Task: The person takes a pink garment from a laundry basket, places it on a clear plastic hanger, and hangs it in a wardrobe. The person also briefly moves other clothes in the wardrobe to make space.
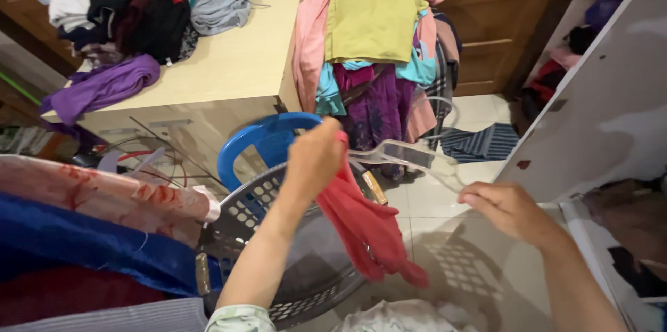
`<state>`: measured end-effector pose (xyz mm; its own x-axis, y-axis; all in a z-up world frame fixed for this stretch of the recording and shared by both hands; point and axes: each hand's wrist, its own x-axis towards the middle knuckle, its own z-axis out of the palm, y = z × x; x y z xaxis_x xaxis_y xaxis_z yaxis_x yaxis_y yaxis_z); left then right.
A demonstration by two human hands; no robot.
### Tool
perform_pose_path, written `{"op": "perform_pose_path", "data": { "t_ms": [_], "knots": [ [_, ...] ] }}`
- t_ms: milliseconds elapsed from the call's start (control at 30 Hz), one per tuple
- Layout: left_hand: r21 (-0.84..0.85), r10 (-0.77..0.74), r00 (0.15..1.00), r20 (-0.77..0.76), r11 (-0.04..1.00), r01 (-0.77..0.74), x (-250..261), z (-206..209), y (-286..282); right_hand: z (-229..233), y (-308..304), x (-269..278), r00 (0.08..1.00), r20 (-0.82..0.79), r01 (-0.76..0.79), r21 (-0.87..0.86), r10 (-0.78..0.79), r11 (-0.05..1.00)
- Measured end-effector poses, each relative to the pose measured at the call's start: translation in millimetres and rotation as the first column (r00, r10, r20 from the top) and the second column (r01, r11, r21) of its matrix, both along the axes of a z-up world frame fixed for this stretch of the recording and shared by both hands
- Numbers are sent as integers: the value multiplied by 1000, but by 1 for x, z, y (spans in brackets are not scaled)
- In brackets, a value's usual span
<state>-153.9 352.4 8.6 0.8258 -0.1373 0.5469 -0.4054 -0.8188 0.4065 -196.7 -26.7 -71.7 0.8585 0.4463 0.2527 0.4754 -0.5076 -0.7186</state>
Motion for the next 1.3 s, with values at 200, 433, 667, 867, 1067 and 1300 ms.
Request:
{"op": "perform_pose_path", "data": {
  "t_ms": [200, 433, 667, 867, 1067, 1300],
  "knots": [
    [-310, 158, 985, 73, 942, -128, 35, -21, 42, 0, -91, -8, 886, -342, 365, 101, -312, 926],
    [-644, -228, 937, -263, 765, 5, 50, -26, 10, 4, -56, 6, 920, -287, 109, 842, 267, 529],
    [-762, -633, 768, -101, 545, 350, 32, 1, -38, 21, 7, 25, 966, -238, 136, 803, 103, 580],
    [-422, -639, 691, -338, 759, 495, -15, -8, -111, 13, 87, 41, 989, -142, 143, 798, -48, 586],
    [-268, -570, 792, -219, 815, 513, -19, -18, -112, 23, 76, 46, 995, 17, 61, 645, -94, 762],
    [-253, -628, 746, -222, 776, 578, -14, 8, -73, 100, 31, 22, 423, 724, 415, 379, -545, 827]
  ]
}}
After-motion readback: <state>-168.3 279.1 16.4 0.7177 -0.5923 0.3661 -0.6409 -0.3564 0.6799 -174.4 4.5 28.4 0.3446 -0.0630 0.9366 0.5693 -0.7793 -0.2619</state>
